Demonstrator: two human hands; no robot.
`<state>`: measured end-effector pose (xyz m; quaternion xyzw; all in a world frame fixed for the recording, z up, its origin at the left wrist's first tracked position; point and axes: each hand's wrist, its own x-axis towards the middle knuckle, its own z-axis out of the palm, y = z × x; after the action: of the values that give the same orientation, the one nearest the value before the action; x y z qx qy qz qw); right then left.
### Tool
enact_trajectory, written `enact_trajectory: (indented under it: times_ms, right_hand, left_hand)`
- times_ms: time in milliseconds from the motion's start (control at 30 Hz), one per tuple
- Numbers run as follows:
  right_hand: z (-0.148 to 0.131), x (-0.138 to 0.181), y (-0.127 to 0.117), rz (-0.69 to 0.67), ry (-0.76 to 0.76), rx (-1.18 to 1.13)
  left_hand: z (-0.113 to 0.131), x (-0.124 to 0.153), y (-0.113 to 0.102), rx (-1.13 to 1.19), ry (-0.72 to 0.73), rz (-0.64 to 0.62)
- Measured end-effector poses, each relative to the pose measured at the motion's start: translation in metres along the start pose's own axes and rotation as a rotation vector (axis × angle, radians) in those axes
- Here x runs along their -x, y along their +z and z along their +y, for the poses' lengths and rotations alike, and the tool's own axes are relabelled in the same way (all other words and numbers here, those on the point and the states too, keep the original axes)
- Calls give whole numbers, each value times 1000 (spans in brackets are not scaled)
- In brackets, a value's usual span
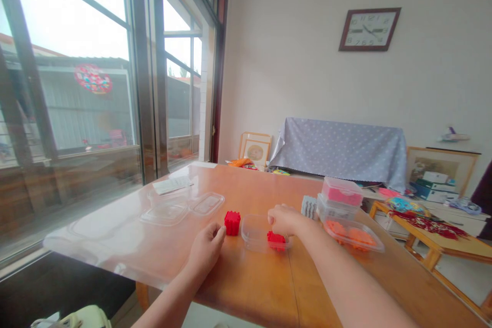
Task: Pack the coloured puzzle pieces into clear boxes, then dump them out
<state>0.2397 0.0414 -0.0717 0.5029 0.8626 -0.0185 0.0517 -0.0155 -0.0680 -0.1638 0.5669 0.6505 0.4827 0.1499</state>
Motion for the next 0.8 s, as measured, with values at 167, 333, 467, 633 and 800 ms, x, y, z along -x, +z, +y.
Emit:
enact_trajectory:
  times_ms: [167,333,467,633,800]
  right_hand:
    - [-19,3,3,-28,73,38]
    - [-33,8,3,-14,114,59]
    - [-31,6,4,4,124,39]
    - [-25,2,8,32,120,13]
    - [-18,-1,9,57,121,-9]
  left_hand:
    - [0,0,0,10,-5,1]
    - [-3,-1,2,16,-3,6]
    - [-4,-1,3,4,9,3]
    - [-4,-2,3,4,2,-1]
    - [-4,-2,3,3,4,4]
